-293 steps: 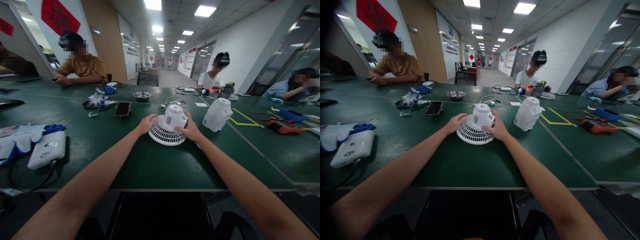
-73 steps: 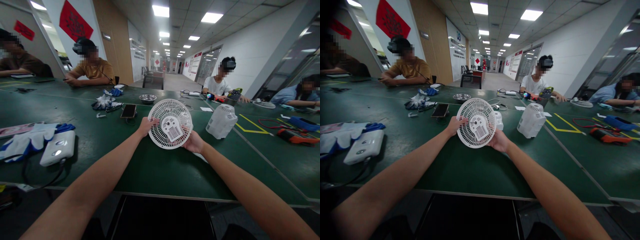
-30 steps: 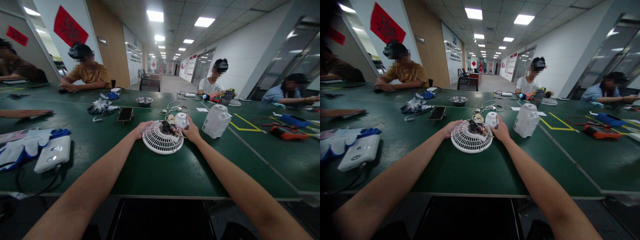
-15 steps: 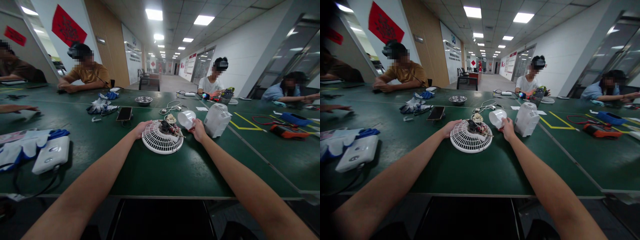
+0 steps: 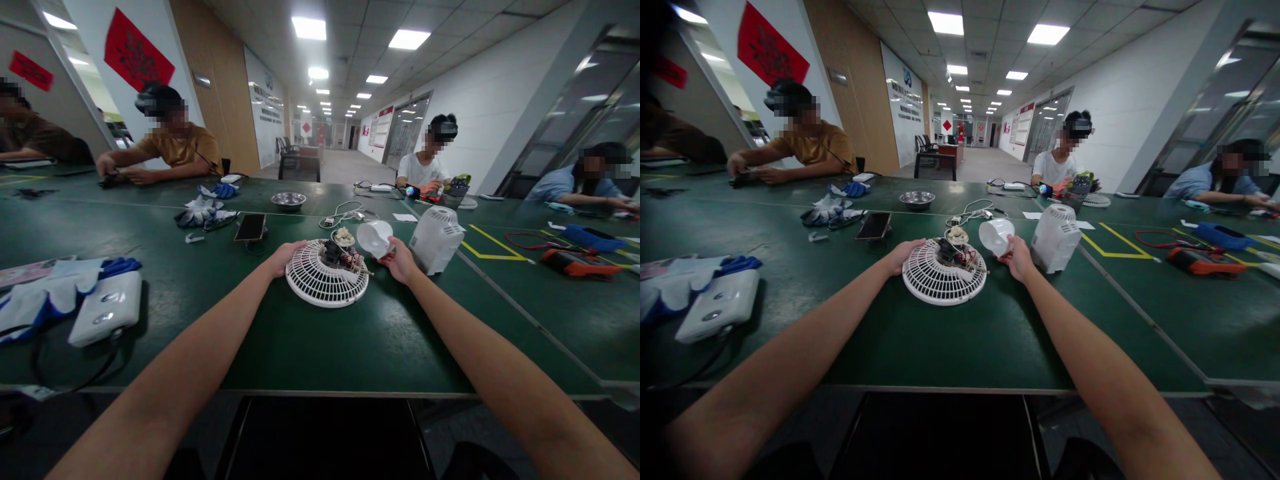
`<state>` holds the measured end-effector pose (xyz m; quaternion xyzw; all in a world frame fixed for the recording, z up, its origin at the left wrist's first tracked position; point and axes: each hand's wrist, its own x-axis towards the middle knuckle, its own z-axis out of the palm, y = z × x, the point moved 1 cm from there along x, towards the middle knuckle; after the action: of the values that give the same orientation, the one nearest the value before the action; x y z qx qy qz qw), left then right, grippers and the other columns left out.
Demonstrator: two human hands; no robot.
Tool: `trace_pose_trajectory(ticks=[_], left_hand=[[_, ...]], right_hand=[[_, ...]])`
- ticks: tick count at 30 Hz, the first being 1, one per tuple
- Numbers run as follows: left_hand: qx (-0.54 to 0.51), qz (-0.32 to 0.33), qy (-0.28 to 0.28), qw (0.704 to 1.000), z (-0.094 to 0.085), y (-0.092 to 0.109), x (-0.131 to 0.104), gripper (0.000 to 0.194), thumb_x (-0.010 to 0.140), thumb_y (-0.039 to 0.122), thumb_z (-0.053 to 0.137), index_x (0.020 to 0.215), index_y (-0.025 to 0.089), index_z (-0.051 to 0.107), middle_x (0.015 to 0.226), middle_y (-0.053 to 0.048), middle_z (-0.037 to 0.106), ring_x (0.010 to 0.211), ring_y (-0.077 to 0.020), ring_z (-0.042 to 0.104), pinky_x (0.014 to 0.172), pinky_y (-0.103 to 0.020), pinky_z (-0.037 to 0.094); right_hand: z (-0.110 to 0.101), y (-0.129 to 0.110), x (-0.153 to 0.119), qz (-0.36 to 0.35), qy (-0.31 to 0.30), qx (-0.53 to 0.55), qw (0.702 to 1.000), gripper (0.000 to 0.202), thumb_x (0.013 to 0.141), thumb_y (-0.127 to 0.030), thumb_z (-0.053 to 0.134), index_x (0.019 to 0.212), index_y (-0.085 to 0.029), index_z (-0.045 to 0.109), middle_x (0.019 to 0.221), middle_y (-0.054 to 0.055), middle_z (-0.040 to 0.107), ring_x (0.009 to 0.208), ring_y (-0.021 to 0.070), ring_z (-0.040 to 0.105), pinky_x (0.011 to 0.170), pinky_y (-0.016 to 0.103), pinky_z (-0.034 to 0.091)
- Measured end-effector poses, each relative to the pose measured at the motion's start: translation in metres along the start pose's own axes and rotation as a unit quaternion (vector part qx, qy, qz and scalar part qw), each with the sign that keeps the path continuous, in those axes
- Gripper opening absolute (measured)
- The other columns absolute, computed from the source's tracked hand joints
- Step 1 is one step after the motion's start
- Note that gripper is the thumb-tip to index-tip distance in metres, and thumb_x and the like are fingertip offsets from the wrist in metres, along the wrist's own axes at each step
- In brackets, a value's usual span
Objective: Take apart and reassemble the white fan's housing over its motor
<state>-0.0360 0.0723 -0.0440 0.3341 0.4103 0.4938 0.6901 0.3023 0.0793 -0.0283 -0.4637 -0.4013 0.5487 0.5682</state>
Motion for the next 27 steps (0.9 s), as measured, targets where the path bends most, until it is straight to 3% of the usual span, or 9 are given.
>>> trace_pose_trajectory(ticks=[5,16,27], left_hand=[[0.000,-0.006,-0.001,1.000,0.0017,0.0013,-0.0033,0.019,0.101,0.017,0.053,0.097,0.007,0.070,0.085,-0.014,0.077,0.071,-0.0211,0.076,0.075,-0.035,0.065],[-0.006,-0.010,-0.004,1.000,0.0025,0.0018,-0.0040,0.020,0.100,0.017,0.055,0.108,0.007,0.071,0.088,-0.015,0.078,0.074,-0.0230,0.077,0.075,-0.035,0.065],[0.000,0.002,-0.005,1.000,0.0005,0.0003,-0.0019,0.020,0.101,0.016,0.054,0.107,0.005,0.070,0.088,-0.016,0.078,0.072,-0.0218,0.077,0.073,-0.034,0.065]], right_hand=[[0.0015,0.0002,-0.0018,-0.003,0.000,0.008,1.000,0.028,0.090,-0.039,0.061,0.114,-0.029,0.051,0.084,0.000,0.069,0.064,0.0180,0.068,0.052,0.026,0.052],[0.0013,0.0006,-0.0002,-0.005,0.002,0.004,1.000,0.032,0.091,-0.040,0.061,0.119,-0.030,0.048,0.082,-0.001,0.068,0.062,0.0174,0.068,0.049,0.024,0.052],[0.0014,0.0018,0.0001,-0.012,0.002,-0.006,1.000,0.034,0.091,-0.040,0.062,0.119,-0.028,0.047,0.084,0.000,0.068,0.060,0.0161,0.067,0.047,0.023,0.051]])
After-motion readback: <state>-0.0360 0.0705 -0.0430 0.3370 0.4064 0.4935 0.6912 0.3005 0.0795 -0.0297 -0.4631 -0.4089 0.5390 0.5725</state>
